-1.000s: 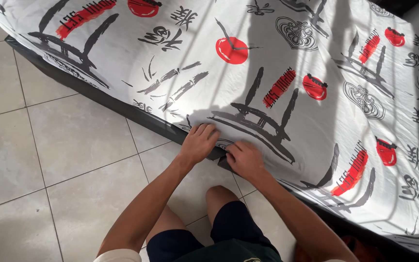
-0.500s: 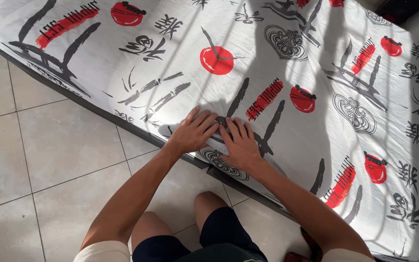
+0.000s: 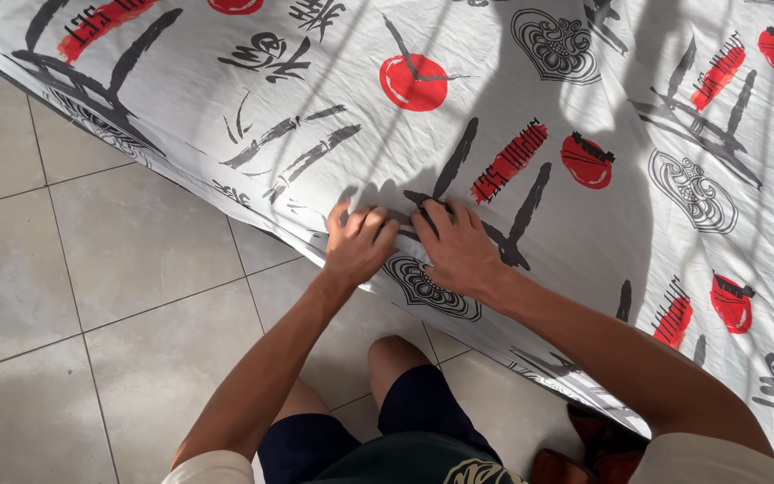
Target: The person is making a bed by tucking the bedsheet into the side of the mattress.
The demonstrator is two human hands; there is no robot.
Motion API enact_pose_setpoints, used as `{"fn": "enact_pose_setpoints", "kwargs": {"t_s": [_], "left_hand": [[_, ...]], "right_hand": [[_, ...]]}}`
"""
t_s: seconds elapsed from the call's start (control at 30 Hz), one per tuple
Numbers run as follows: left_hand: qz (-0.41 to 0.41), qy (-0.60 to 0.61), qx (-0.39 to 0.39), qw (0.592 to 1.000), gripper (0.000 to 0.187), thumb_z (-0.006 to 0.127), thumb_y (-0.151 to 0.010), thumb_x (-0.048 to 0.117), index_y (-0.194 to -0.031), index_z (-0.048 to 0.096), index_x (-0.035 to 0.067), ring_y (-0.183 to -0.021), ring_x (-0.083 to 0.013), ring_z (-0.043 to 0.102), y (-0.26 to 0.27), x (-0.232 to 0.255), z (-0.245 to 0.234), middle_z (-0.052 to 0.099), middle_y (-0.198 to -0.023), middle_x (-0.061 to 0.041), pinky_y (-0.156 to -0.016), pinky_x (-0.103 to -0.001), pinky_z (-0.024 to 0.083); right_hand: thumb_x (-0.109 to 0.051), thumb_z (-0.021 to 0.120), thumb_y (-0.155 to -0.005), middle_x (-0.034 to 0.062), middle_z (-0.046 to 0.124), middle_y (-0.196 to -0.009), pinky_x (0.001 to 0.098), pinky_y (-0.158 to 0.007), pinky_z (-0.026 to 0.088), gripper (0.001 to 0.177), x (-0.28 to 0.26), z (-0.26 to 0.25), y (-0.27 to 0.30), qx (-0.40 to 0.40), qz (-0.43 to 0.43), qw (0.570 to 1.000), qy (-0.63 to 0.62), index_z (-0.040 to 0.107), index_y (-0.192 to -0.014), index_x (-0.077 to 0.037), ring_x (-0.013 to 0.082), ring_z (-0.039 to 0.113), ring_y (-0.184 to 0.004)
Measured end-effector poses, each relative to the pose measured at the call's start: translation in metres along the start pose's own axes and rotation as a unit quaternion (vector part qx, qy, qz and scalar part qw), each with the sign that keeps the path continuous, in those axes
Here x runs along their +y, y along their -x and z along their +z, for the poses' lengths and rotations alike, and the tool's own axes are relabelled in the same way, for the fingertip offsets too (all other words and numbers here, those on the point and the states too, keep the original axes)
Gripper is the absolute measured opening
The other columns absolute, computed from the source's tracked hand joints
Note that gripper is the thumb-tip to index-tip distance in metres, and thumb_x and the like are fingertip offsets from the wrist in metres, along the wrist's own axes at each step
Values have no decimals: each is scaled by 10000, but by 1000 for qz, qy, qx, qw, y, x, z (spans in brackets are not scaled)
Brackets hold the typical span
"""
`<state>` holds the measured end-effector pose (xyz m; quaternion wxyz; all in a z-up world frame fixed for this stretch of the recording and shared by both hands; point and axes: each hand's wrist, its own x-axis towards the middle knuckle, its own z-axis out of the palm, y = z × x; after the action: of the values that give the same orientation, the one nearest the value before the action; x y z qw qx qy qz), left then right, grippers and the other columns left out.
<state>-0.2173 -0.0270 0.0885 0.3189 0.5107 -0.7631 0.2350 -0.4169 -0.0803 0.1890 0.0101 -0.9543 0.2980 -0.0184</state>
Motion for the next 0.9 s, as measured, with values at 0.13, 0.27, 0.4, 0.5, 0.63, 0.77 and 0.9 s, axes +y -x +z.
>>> {"fn": "enact_pose_setpoints", "kwargs": {"t_s": [0.13,0.27,0.4,0.5,0.63,0.77,0.9], "left_hand": [[-44,118,-125,984,244,738,-1016,301,-897,626,119,-942,-273,574,76,21,27,624,-973,-59,-890,-460,444],[-87,166,-244,951,440,713,-910,366,-1164,662,10,-1111,-292,590,86,36,2,640,-1144,-129,-969,-444,426],[-76,182,-274,941,533,658,-928,323,-1322,581,-28,-1327,-325,481,100,35,12,567,-1351,-161,-1174,-464,306],[-103,203,-293,929,561,641,-921,294,-1378,552,-19,-1383,-322,429,95,36,15,536,-1411,-159,-1207,-462,250],[-95,152,-266,947,571,645,-861,306,-1337,576,-1,-1373,-324,432,94,41,28,542,-1410,-148,-1192,-445,246],[-168,183,-390,886,433,624,-974,322,-1303,630,40,-1369,-268,487,85,42,38,584,-1382,-92,-1227,-419,288],[-148,151,-297,931,455,671,-896,344,-1227,670,32,-1295,-301,511,91,46,45,616,-1298,-121,-1161,-444,305]], "right_hand": [[-205,859,-606,202,405,-1404,620,-1028,402,843,-2,-2,-2,5,-1,1000,-18,519,-1354,-15,510,446,-1243],[-141,807,-638,178,426,-1424,614,-1038,409,758,0,7,1,41,-31,999,19,549,-1345,-47,502,456,-1259],[-92,766,-666,162,447,-1438,628,-1050,400,682,1,14,3,65,-71,995,32,579,-1322,-118,494,459,-1255],[-84,758,-654,154,450,-1438,635,-1043,397,684,1,10,0,60,-74,995,15,581,-1313,-120,504,455,-1253],[-64,749,-642,162,445,-1421,637,-1011,395,667,4,16,-1,70,-85,994,11,587,-1287,-113,512,459,-1234],[-53,732,-689,137,472,-1415,599,-1013,413,595,-1,17,3,88,-93,991,38,592,-1263,-127,480,472,-1222],[-49,707,-758,113,535,-1358,531,-1002,427,472,-15,19,21,149,-92,983,54,621,-1217,-113,356,504,-1232]]}}
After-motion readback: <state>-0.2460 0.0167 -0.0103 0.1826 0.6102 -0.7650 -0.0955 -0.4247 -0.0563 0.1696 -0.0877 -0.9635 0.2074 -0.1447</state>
